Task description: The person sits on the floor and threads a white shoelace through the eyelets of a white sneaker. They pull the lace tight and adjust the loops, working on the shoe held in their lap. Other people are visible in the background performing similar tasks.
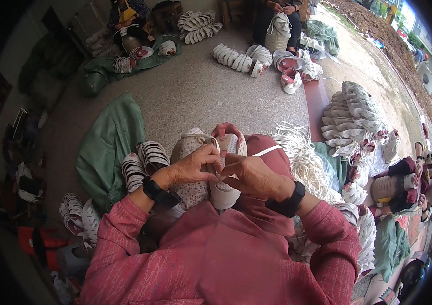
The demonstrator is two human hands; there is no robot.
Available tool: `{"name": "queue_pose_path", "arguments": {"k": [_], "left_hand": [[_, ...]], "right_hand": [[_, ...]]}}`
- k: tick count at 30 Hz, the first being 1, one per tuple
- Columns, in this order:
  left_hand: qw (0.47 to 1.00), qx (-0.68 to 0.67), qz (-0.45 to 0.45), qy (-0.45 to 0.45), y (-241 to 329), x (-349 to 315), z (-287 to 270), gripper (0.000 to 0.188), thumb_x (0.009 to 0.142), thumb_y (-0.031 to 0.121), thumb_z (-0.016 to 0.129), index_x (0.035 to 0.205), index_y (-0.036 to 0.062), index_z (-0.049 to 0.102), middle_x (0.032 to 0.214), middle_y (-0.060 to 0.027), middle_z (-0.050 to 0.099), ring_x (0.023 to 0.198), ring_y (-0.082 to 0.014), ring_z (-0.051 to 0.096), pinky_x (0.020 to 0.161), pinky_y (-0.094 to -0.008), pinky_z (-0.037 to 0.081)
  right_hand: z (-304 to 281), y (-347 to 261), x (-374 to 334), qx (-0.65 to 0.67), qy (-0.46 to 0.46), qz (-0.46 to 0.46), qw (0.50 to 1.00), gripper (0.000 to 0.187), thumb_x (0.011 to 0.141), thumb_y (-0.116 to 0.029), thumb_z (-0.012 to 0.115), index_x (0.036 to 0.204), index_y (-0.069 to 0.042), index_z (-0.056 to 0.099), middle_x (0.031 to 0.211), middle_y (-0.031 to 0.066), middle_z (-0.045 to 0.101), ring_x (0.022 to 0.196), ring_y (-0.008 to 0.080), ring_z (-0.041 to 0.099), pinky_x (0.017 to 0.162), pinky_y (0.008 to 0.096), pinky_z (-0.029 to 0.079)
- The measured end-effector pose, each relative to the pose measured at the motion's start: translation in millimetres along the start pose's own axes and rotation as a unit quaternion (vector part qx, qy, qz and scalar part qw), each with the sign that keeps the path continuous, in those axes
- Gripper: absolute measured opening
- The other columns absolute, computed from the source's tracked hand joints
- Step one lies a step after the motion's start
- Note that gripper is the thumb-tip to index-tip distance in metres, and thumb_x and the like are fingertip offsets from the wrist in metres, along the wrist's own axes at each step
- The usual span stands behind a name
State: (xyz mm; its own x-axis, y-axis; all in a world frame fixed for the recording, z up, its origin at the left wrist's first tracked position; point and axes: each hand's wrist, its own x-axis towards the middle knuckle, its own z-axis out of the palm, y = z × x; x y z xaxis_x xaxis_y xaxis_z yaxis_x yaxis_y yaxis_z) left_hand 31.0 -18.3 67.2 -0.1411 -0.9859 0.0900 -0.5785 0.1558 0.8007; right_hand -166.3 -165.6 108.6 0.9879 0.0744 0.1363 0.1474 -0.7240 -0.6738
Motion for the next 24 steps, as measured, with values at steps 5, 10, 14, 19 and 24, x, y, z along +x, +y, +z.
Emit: {"name": "queue_pose_path", "arguments": {"k": [5,10,14,19,24], "left_hand": [[0.998,0.053,0.021,0.014,-6,1,7,0.032,0.075,0.015,0.082,0.101,0.0064,0.067,0.115,-0.007,0.052,0.114,-0.026,0.05,0.102,-0.0387,0.041],[0.983,0.119,0.066,0.123,-12,-5,19,0.02,0.078,0.009,0.078,0.093,0.0051,0.065,0.1,-0.0088,0.057,0.099,-0.0278,0.057,0.087,-0.0372,0.047],[0.968,0.134,0.05,0.208,8,-27,36,0.015,0.078,0.003,0.075,0.081,0.0033,0.06,0.087,-0.0089,0.056,0.087,-0.0281,0.058,0.077,-0.0351,0.048],[0.98,0.118,0.033,0.159,62,-70,37,0.023,0.077,0.016,0.079,0.08,0.0048,0.059,0.098,-0.0089,0.058,0.097,-0.0304,0.057,0.088,-0.0392,0.046],[0.983,0.106,-0.034,0.146,50,-76,23,0.032,0.08,0.031,0.079,0.097,0.0076,0.065,0.119,-0.013,0.056,0.114,-0.0333,0.051,0.101,-0.0456,0.04]], "right_hand": [[6,5,7,0.042,0.033,-0.047,0.997,0.014,0.084,-0.013,0.074,0.097,-0.007,0.071,0.1,0.0106,0.064,0.089,0.0313,0.067,0.074,0.0401,0.054],[7,9,9,0.061,-0.012,-0.034,0.998,0.015,0.086,-0.015,0.074,0.098,-0.006,0.071,0.101,0.0105,0.065,0.088,0.0311,0.068,0.074,0.0394,0.054],[9,27,4,0.045,-0.028,-0.021,0.998,0.016,0.089,-0.015,0.071,0.101,-0.005,0.072,0.103,0.0106,0.065,0.087,0.03,0.067,0.074,0.038,0.054],[13,35,5,0.16,0.058,-0.015,0.985,0.016,0.091,-0.013,0.069,0.105,-0.005,0.07,0.11,0.013,0.064,0.096,0.0292,0.066,0.08,0.0378,0.054],[12,72,0,0.019,0.12,0.049,0.991,0.021,0.084,0.001,0.063,0.104,-0.003,0.065,0.111,0.0164,0.061,0.103,0.0346,0.063,0.087,0.0409,0.052]]}}
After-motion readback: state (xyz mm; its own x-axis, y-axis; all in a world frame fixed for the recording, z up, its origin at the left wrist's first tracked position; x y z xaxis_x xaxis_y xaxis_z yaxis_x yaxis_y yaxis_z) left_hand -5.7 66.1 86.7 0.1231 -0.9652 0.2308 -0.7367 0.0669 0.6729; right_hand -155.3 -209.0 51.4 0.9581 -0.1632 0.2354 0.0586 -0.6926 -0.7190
